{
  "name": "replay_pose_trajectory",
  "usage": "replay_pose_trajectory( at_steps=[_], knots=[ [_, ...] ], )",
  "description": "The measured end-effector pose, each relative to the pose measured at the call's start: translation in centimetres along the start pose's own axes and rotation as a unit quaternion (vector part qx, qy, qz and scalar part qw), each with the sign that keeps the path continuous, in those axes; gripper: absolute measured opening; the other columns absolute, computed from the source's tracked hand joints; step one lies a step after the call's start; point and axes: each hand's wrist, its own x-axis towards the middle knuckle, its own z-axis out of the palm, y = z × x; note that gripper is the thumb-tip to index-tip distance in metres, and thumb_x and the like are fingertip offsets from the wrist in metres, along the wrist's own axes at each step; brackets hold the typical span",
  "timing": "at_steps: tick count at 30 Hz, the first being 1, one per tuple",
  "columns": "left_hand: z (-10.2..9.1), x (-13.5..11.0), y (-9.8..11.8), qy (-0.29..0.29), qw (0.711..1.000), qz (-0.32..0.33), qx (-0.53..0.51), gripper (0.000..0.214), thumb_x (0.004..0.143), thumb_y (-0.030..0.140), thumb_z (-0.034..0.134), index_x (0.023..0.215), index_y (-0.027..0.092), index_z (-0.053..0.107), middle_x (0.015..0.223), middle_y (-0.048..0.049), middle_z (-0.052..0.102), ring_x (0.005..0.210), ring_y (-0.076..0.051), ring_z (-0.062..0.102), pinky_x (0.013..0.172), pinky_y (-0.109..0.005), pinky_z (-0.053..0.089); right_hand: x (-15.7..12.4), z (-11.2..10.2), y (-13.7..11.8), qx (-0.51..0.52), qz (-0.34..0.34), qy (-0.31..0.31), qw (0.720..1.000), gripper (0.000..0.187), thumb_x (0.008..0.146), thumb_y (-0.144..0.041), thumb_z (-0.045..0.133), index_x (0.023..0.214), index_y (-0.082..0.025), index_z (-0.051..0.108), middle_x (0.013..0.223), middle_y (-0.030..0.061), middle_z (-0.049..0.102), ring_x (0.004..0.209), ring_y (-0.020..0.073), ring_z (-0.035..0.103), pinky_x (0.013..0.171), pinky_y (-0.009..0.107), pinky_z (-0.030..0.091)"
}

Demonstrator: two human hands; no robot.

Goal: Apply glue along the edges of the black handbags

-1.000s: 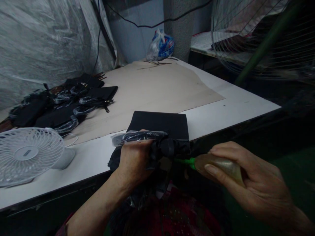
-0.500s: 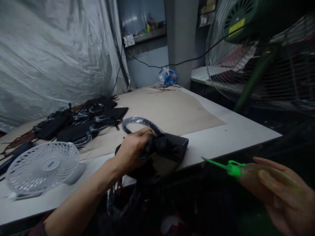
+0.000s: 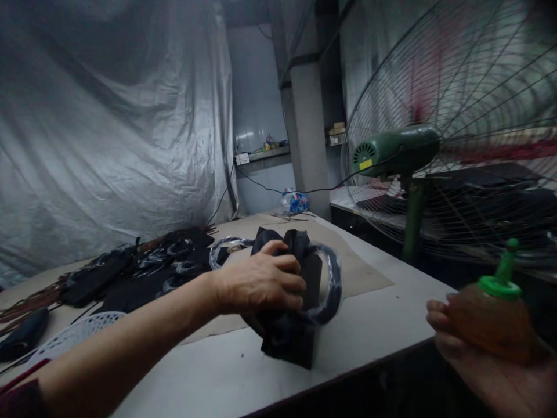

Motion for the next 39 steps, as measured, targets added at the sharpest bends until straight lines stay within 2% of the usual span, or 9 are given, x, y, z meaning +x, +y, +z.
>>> replay_pose_trajectory(
  at_steps=[5, 9, 14, 18, 22, 30, 32, 35, 39],
  knots=[
    [1.5, -1.0, 2.3, 0.057, 0.991, 0.099, 0.068, 0.012, 0.096, 0.025, 0.070, 0.087, 0.030, 0.074, 0.119, 0.0016, 0.077, 0.112, -0.020, 0.062, 0.107, -0.045, 0.045, 5.0, 6.1, -3.7, 0.197, 0.094, -0.121, 0.968, 0.037, 0.088, -0.060, 0.065, 0.097, -0.028, 0.082, 0.096, 0.0109, 0.080, 0.100, 0.0337, 0.078, 0.083, 0.047, 0.066],
    [1.9, -1.5, 2.7, 0.086, 0.980, 0.157, 0.088, 0.016, 0.097, 0.026, 0.066, 0.086, 0.031, 0.076, 0.121, 0.0016, 0.076, 0.116, -0.022, 0.059, 0.103, -0.046, 0.050, 8.6, 9.7, -5.2, 0.207, 0.151, -0.229, 0.939, 0.041, 0.092, -0.059, 0.065, 0.096, -0.020, 0.079, 0.095, 0.0105, 0.080, 0.106, 0.0359, 0.076, 0.095, 0.051, 0.062],
    [2.7, -1.3, 3.1, 0.113, 0.969, 0.196, 0.097, 0.026, 0.098, 0.025, 0.056, 0.089, 0.032, 0.080, 0.120, 0.0019, 0.076, 0.119, -0.023, 0.056, 0.106, -0.047, 0.051, 10.0, 12.3, -6.6, 0.194, 0.178, -0.303, 0.916, 0.037, 0.094, -0.053, 0.065, 0.098, -0.017, 0.076, 0.094, 0.0091, 0.077, 0.106, 0.0371, 0.075, 0.090, 0.053, 0.062],
    [3.4, -0.6, 3.2, 0.137, 0.961, 0.223, 0.088, 0.032, 0.099, 0.023, 0.053, 0.086, 0.034, 0.080, 0.117, 0.0044, 0.077, 0.117, -0.022, 0.058, 0.108, -0.046, 0.051, 8.9, 14.0, -6.3, 0.185, 0.184, -0.333, 0.906, 0.029, 0.097, -0.042, 0.060, 0.101, -0.016, 0.073, 0.091, 0.0081, 0.076, 0.092, 0.0259, 0.077, 0.076, 0.036, 0.063],
    [4.0, 0.0, 2.9, 0.139, 0.957, 0.240, 0.080, 0.030, 0.099, 0.025, 0.055, 0.086, 0.035, 0.080, 0.118, 0.0038, 0.077, 0.116, -0.023, 0.059, 0.109, -0.046, 0.051, 7.7, 16.0, -6.3, 0.193, 0.152, -0.342, 0.907, 0.028, 0.091, -0.038, 0.067, 0.107, -0.016, 0.074, 0.089, 0.0052, 0.077, 0.085, 0.0185, 0.075, 0.085, 0.027, 0.060],
    [1.2, -0.2, -2.0, 0.076, 0.952, 0.267, 0.128, 0.028, 0.102, 0.021, 0.054, 0.096, 0.034, 0.079, 0.124, 0.0015, 0.075, 0.117, -0.019, 0.062, 0.108, -0.038, 0.050, 8.7, 20.9, -9.1, 0.190, 0.165, -0.362, 0.898, 0.036, 0.091, -0.049, 0.071, 0.098, -0.014, 0.076, 0.089, 0.0090, 0.078, 0.081, 0.0241, 0.076, 0.078, 0.035, 0.064],
    [0.7, -0.9, -3.7, 0.056, 0.957, 0.246, 0.142, 0.030, 0.103, 0.018, 0.052, 0.107, 0.033, 0.077, 0.133, 0.0033, 0.072, 0.126, -0.019, 0.058, 0.109, -0.036, 0.047, 9.1, 22.0, -8.6, 0.199, 0.170, -0.343, 0.902, 0.036, 0.092, -0.050, 0.070, 0.095, -0.014, 0.076, 0.085, 0.0078, 0.077, 0.075, 0.0235, 0.076, 0.074, 0.035, 0.065],
    [1.5, -2.5, -5.1, 0.022, 0.987, 0.111, 0.111, 0.032, 0.103, 0.016, 0.053, 0.121, 0.033, 0.073, 0.139, 0.0025, 0.070, 0.135, -0.020, 0.054, 0.116, -0.040, 0.040, 9.4, 23.2, -6.5, 0.233, 0.158, -0.291, 0.914, 0.032, 0.089, -0.049, 0.075, 0.090, -0.017, 0.076, 0.082, 0.0044, 0.077, 0.072, 0.0205, 0.075, 0.073, 0.031, 0.065],
    [3.8, -4.0, -4.1, -0.047, 0.997, -0.047, 0.051, 0.019, 0.101, 0.025, 0.061, 0.107, 0.032, 0.077, 0.150, -0.0011, 0.062, 0.141, -0.030, 0.047, 0.114, -0.052, 0.038, 9.1, 24.3, -2.2, 0.266, 0.160, -0.223, 0.924, 0.031, 0.086, -0.047, 0.082, 0.087, -0.016, 0.076, 0.076, 0.0041, 0.077, 0.066, 0.0195, 0.074, 0.066, 0.029, 0.065]
  ],
)
